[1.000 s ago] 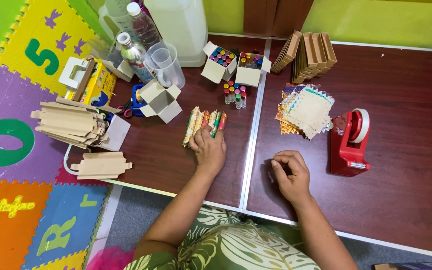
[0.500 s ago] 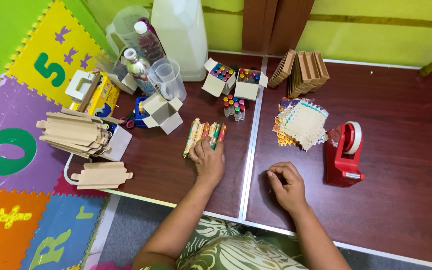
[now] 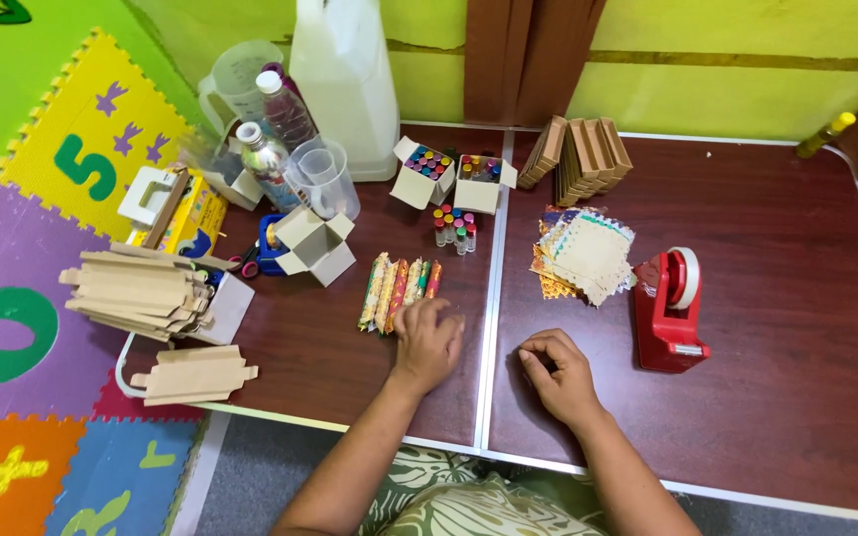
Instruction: Assembling small paper crafts by folding paper squares, marking them with a pen, and organizing popsicle sticks.
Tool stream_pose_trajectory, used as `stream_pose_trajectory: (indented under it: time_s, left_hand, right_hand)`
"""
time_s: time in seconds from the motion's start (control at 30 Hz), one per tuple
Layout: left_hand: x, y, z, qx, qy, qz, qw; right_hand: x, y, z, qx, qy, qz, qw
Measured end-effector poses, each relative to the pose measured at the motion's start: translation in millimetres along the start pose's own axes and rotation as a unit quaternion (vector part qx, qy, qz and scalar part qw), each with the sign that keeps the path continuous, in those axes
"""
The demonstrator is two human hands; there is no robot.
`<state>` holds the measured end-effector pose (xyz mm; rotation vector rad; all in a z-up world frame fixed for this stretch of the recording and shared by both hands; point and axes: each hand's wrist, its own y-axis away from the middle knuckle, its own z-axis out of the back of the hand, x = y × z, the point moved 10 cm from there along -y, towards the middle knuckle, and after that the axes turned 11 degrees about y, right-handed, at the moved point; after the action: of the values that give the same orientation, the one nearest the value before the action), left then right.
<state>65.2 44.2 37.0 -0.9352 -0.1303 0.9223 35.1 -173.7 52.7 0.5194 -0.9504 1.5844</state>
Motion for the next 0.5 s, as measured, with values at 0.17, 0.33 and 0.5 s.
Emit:
stream_pose_trajectory:
  time_s: [0.17, 0.33, 0.5]
  left_hand:
    - [-33, -3, -10, 0.146, 0.116, -0.055, 0.981]
    - [-36, 1, -19, 0.235, 0.178, -0.048, 0.954]
    - [-26, 2, -19, 0.257, 0.178, -0.012, 0.95]
  right_hand:
    - [21, -8, 6, 0.065, 0.02, -0.05, 0.996]
    - [13, -34, 26, 0.078, 0.067, -0.037, 0.994]
    - [-25, -89, 52, -0.025, 0.239, -0.001, 0.971]
